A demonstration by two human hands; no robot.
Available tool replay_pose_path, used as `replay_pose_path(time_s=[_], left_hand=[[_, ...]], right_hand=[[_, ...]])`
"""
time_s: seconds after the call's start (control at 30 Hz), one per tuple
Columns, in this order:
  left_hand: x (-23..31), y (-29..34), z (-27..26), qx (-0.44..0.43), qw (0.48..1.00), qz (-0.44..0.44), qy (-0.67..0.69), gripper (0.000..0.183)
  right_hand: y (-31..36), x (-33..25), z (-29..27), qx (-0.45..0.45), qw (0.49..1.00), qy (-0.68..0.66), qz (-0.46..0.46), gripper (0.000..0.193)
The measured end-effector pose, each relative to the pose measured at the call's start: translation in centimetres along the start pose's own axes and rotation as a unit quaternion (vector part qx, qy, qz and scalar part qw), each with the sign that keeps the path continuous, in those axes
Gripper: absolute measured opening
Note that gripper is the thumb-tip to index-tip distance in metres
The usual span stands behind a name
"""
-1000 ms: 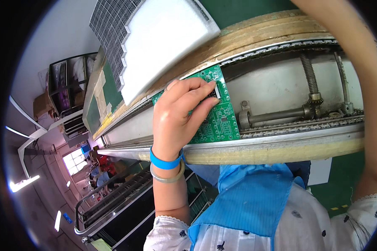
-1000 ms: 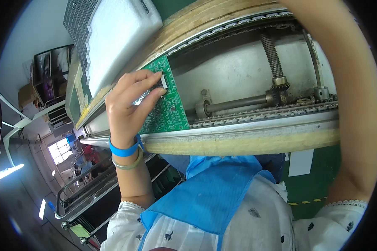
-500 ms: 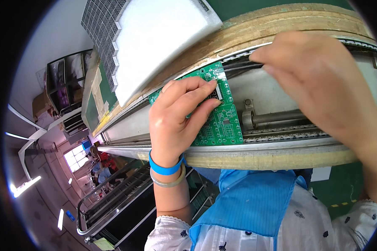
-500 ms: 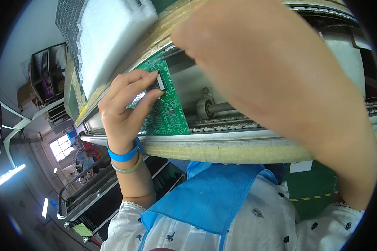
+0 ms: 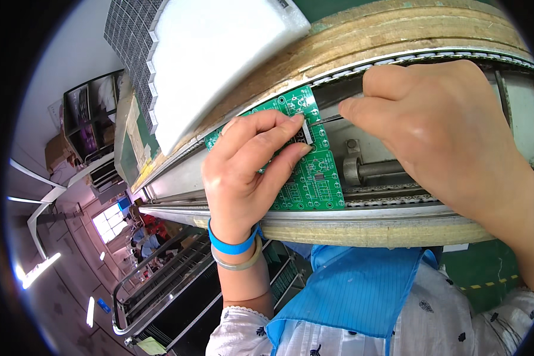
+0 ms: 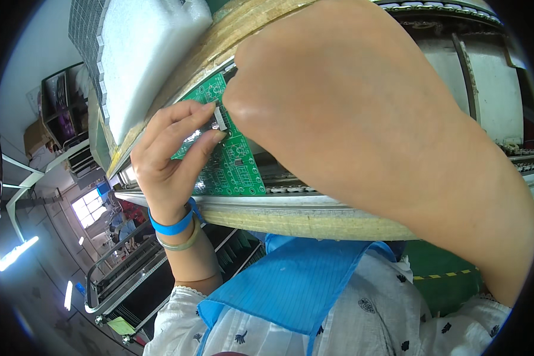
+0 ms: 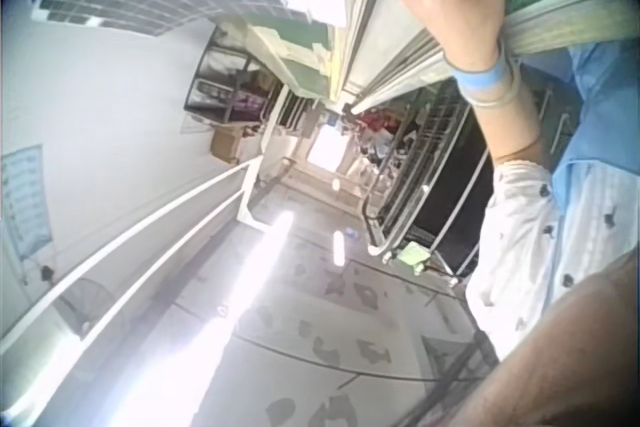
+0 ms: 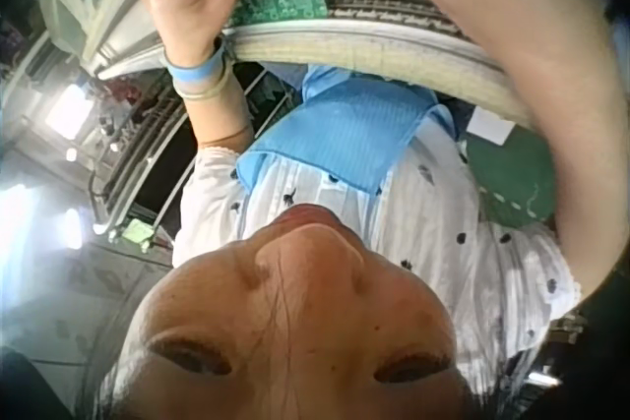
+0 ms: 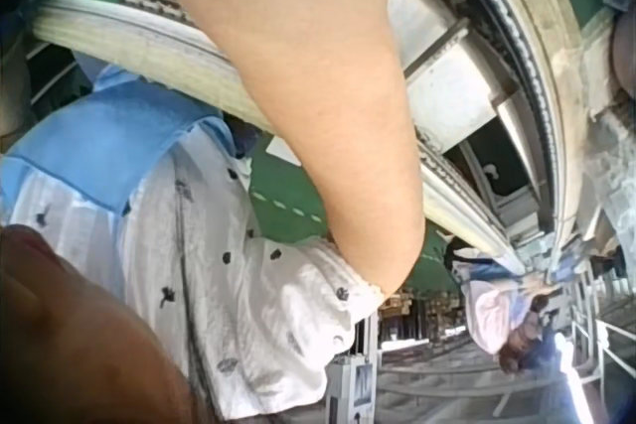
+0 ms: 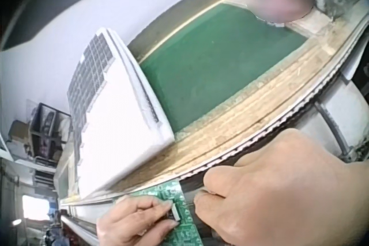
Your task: The person places small black rectangular electronic components onto green circuit boards using tweezers. They pick components from a white foam tray, position them on designated spots on the boards, and use tweezers to adjust alignment. The process is repeated for multiple boards on a workbench.
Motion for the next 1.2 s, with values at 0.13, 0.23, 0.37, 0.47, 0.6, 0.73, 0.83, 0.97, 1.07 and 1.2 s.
replay_pose_path(time_s=[0.13, 0.23, 0.37, 0.47, 0.6, 0.73, 0.83, 0.97, 1.07, 1.2], left_hand=[[-0.1, -0.1, 0.1, 0.001, 1.000, 0.009, 0.000, 0.035], [-0.1, -0.1, 0.1, 0.000, 1.000, 0.010, -0.002, 0.036], [0.0, -0.1, 0.1, -0.003, 1.000, 0.013, -0.018, 0.037], [-0.3, 0.0, 0.4, 0.026, 0.999, 0.032, -0.015, 0.032], [-0.1, -0.1, 0.4, 0.030, 0.999, 0.034, -0.018, 0.031], [-0.1, 0.1, 0.4, 0.025, 0.999, 0.026, -0.025, 0.029], [0.2, -0.2, 0.5, 0.029, 0.999, 0.026, -0.026, 0.028], [0.1, 0.3, 0.8, 0.046, 0.998, 0.014, -0.029, 0.028], [0.2, 0.2, 0.7, 0.047, 0.998, 0.020, -0.033, 0.030], [0.3, 0.0, 0.8, 0.044, 0.998, 0.014, -0.036, 0.031]], right_hand=[[0.5, -0.4, 0.8, 0.072, 0.997, -0.035, 0.017, 0.018], [1.0, 0.7, 1.6, 0.019, 1.000, -0.012, 0.011, 0.016], [1.0, 0.9, 1.3, 0.047, 0.997, -0.023, 0.055, 0.012], [1.3, 0.2, 1.6, 0.015, 0.980, -0.102, 0.170, 0.014], [0.8, 0.6, 2.0, -0.142, 0.930, -0.249, 0.230, 0.020], [-0.3, 0.1, 3.5, -0.214, 0.875, -0.373, 0.221, 0.022], [0.0, 0.0, 4.4, -0.199, 0.860, -0.410, 0.231, 0.021], [-0.6, -0.1, 4.8, -0.235, 0.828, -0.447, 0.242, 0.020], [-0.6, 0.0, 4.7, -0.240, 0.825, -0.453, 0.240, 0.019], [-0.6, 0.0, 4.7, -0.236, 0.822, -0.458, 0.242, 0.019]])
Point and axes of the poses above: each hand's wrist, its own y-axis away from the middle knuckle, its own z-axis out of the palm, x = y × z, the point moved 1 cm from there along -y, towards the middle knuckle, and after that the axes turned 11 degrees about y, right-handed, at the moved point
